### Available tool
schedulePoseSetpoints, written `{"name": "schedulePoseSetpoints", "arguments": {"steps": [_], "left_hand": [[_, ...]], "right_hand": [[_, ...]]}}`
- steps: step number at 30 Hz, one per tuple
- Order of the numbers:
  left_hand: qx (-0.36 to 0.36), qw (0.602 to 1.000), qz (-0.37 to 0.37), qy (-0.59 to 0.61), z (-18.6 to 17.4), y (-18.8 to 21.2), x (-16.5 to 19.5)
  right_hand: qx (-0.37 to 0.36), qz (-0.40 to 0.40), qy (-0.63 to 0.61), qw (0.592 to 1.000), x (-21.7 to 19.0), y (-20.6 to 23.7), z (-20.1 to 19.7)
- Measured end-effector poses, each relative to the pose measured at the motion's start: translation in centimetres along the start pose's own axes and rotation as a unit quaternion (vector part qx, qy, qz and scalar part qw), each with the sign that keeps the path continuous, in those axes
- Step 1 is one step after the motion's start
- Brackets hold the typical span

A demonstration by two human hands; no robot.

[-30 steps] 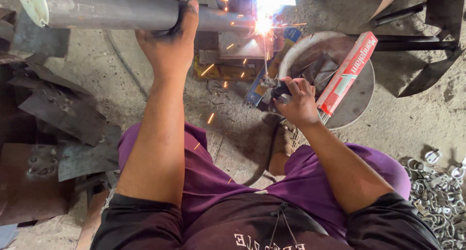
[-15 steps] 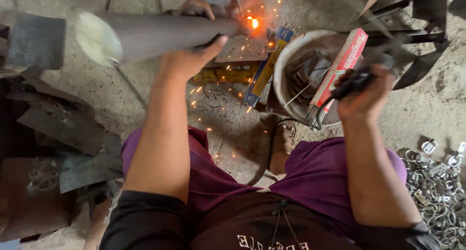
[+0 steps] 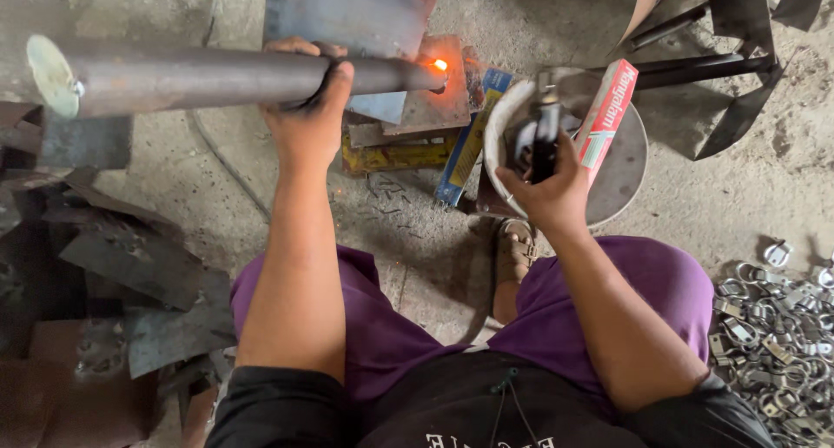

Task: The person welds a metal pipe to a flat metal plate using a handheld welding torch. They hold the pipe steady with one hand while applying the weld with the other, creating bright sparks and a glowing seam. The person repositions the pipe and continues welding along the joint.

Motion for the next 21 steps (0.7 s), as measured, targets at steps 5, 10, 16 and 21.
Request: {"name": "schedulePoseSetpoints", "arguments": {"steps": [5,10,16,21], "left_hand": [[0.036,0.992,-0.116,0.04,-1.7,0.1,-0.5],[0.029,0.994,-0.096,0.053,-2.1,-0.4,-0.8],[0.016,0.994,-0.092,0.056,-2.1,-0.5,-0.8],[0.023,0.994,-0.09,0.057,-2.2,-0.6,-1.1]], "right_hand": [[-0.022,-0.205,0.075,0.976,-0.3,-1.4,1.7],[-0.037,-0.208,0.077,0.974,0.4,-2.6,2.3],[-0.057,-0.176,0.043,0.982,0.1,-2.9,3.0],[-0.069,-0.153,0.043,0.985,-0.2,-2.8,2.8]]}}
Point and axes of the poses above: each hand's wrist, its own y-axis away from the middle knuckle, its own z-axis out of the palm, x = y × z, the point moved 1 cm from there along -y, towards the middle knuckle, and after that the axes turned 13 degrees about -y, right-handed, at the moved point
